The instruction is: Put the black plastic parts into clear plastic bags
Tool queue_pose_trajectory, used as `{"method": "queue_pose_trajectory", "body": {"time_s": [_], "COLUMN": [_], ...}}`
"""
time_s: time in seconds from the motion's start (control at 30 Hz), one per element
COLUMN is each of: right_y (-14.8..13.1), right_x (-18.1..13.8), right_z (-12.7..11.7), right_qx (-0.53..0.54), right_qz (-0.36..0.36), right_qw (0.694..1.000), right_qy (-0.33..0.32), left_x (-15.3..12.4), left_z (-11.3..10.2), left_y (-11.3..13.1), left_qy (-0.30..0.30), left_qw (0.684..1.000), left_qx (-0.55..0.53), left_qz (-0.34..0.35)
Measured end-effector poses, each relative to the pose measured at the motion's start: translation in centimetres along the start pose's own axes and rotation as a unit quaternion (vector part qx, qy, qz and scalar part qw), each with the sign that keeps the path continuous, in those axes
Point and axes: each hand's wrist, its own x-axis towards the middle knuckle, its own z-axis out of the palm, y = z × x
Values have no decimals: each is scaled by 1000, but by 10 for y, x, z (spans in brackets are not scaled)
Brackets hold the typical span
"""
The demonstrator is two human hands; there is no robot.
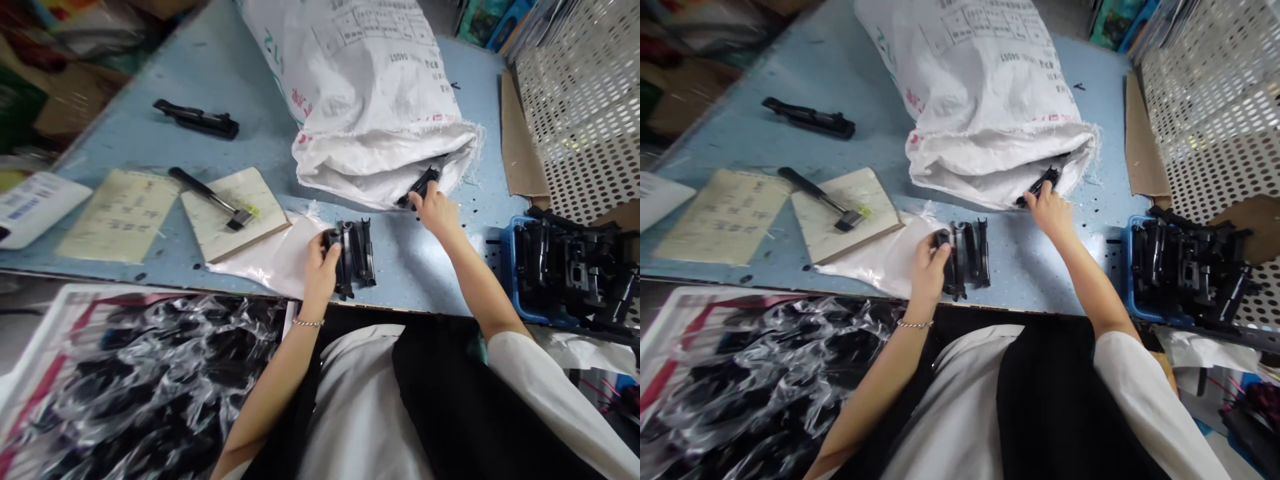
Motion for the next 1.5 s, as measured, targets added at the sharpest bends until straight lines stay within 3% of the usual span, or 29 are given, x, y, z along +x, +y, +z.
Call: {"method": "queue_pose_trajectory", "body": {"time_s": [0.1,0.17,0.27,0.33,0.43,0.5,0.57,0.67,0.8,0.87,0.93,1.03,1.1,1.2,1.27,1.3,1.37,1.43,1.5], "right_y": [18,30,40,39,31,26,23,16,-1,-5,-5,-4,-7,-12,-10,-7,2,13,21], "right_x": [45,44,-5,-56,-117,-130,-122,-96,-83,-90,-105,-136,-155,-165,-147,-129,-74,-3,68], "right_z": [5,7,9,12,14,12,8,4,9,9,10,15,23,28,23,20,12,8,8], "right_qx": [1,63,190,267,301,262,217,208,355,411,377,227,192,266,322,336,322,205,75], "right_qz": [61,49,-40,-135,-236,-238,-226,-252,-191,-165,-218,-324,-300,-210,-192,-191,-176,-168,-132], "right_qw": [998,996,981,954,923,935,949,944,914,889,887,910,927,917,888,885,915,964,987], "right_qy": [-35,-39,-13,-23,-47,-19,23,52,-42,-117,-156,-121,-114,-210,-268,-261,-165,-26,45], "left_x": [2,-1,-7,-12,-20,-27,-33,-42,-42,-35,-27,-24,-30,-40,-39,-36,-27,-18,-14], "left_z": [16,24,29,32,42,48,49,47,42,39,34,31,31,21,5,-3,-17,-19,-8], "left_y": [-10,-4,21,43,71,83,90,94,93,92,93,94,94,88,76,68,47,25,7], "left_qy": [-36,-43,-42,-91,-212,-235,-237,-242,-203,-189,-173,-163,-151,-103,-61,-39,-4,0,-21], "left_qw": [995,989,987,992,947,916,913,927,952,949,943,943,955,977,987,992,999,1000,998], "left_qx": [81,115,104,-5,-237,-302,-295,-250,-209,-223,-241,-240,-222,-177,-141,-115,-50,15,48], "left_qz": [36,77,115,90,-40,-120,-155,-139,-93,-115,-149,-161,-130,-65,-36,-24,-7,-11,-23]}}
